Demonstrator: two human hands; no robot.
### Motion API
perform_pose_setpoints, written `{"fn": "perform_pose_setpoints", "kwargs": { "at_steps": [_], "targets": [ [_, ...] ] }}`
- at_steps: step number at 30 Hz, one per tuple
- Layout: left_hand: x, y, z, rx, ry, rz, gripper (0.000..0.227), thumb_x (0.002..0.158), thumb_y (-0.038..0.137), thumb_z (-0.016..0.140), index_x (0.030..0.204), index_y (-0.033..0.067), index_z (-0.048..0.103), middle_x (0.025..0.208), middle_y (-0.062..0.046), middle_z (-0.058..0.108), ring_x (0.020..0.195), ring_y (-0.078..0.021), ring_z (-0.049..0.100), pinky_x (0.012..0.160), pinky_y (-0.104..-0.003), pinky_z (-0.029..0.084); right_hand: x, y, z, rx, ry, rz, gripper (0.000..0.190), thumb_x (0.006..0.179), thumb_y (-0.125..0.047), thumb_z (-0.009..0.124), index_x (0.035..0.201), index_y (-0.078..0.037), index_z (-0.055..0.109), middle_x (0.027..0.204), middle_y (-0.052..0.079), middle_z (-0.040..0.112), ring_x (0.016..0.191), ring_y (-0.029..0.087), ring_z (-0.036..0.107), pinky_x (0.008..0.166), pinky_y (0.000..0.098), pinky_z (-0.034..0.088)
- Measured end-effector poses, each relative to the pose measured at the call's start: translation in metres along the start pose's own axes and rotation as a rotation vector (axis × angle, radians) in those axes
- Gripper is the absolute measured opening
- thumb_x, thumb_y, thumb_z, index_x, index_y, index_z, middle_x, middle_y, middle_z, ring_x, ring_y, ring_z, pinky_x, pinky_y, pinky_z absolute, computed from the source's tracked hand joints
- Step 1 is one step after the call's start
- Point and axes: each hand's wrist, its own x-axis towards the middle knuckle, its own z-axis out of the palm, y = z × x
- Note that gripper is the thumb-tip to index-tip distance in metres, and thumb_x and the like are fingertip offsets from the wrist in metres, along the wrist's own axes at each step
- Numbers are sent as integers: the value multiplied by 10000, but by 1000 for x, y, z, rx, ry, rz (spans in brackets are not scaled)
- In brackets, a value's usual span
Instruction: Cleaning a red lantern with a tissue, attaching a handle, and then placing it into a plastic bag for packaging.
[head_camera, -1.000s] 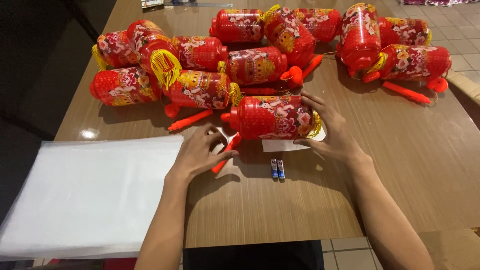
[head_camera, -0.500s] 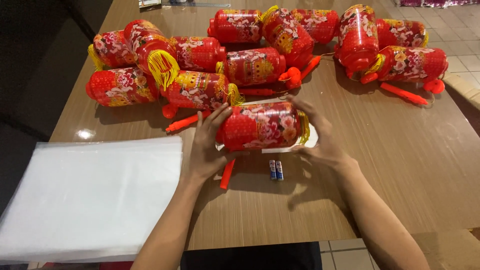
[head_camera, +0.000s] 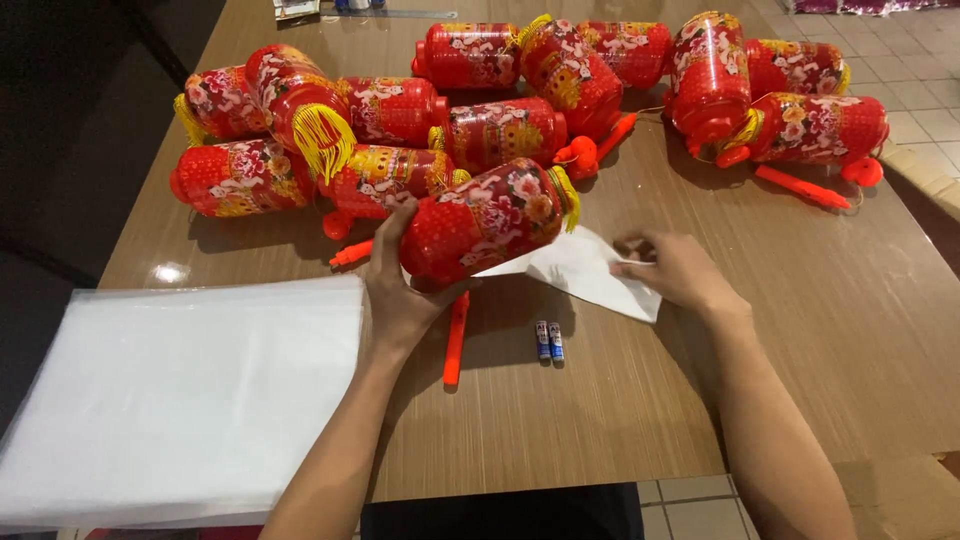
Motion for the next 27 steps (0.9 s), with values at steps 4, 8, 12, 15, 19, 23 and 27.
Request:
{"fn": "perform_pose_setpoints", "kwargs": {
  "at_steps": [4,8,12,15,19,23,27],
  "targets": [
    [0,-5,5,-17,-11,34,1120,563,410,1015,1502,258,423,1440,-116,521,1357,-405,528,1151,-629,398,-10,15,-17,170,107,67,488,944,-374,690,1220,28,708,1150,327,707,1092,515,664,930,586,521],
    [-3,-9,13,-19,5,72,1129,510,444,1016,1472,234,465,1427,-108,532,1358,-398,530,1161,-593,401,4,31,-23,309,508,-83,373,1026,-375,705,1263,-88,672,1234,226,639,1186,432,601,943,532,499],
    [-5,-14,17,-51,-17,74,1151,499,377,1035,1485,252,455,1425,-144,518,1353,-434,519,1162,-631,385,-14,-56,-42,212,655,-403,213,1026,-243,771,1110,-64,691,1214,147,655,1185,350,650,1010,431,503],
    [-9,-15,19,-45,-18,108,1164,461,417,1037,1475,260,486,1425,-114,516,1362,-399,518,1173,-590,391,-31,-111,-33,89,615,-689,243,838,-87,833,1023,-205,727,1168,7,650,1109,280,674,952,413,545],
    [-7,-6,14,-74,-48,78,1171,480,372,1042,1488,272,455,1440,-142,487,1361,-434,507,1163,-624,391,-55,-144,-37,-223,347,-605,499,851,-451,734,1252,-176,621,1251,89,644,1116,411,647,1088,649,397],
    [-6,-7,12,-60,-40,77,1163,499,382,1032,1499,289,444,1438,-131,485,1361,-424,510,1166,-609,397,-39,-131,-48,-151,364,-527,451,1012,-458,559,1395,-221,556,1255,54,640,1233,372,606,1173,612,310],
    [-8,-5,14,-53,-40,68,1162,489,399,1032,1492,303,454,1432,-106,493,1364,-400,514,1168,-585,417,-19,-128,-23,-132,187,-624,498,1002,-404,566,1423,-148,498,1384,140,542,1278,429,550,1117,682,328]
  ]
}}
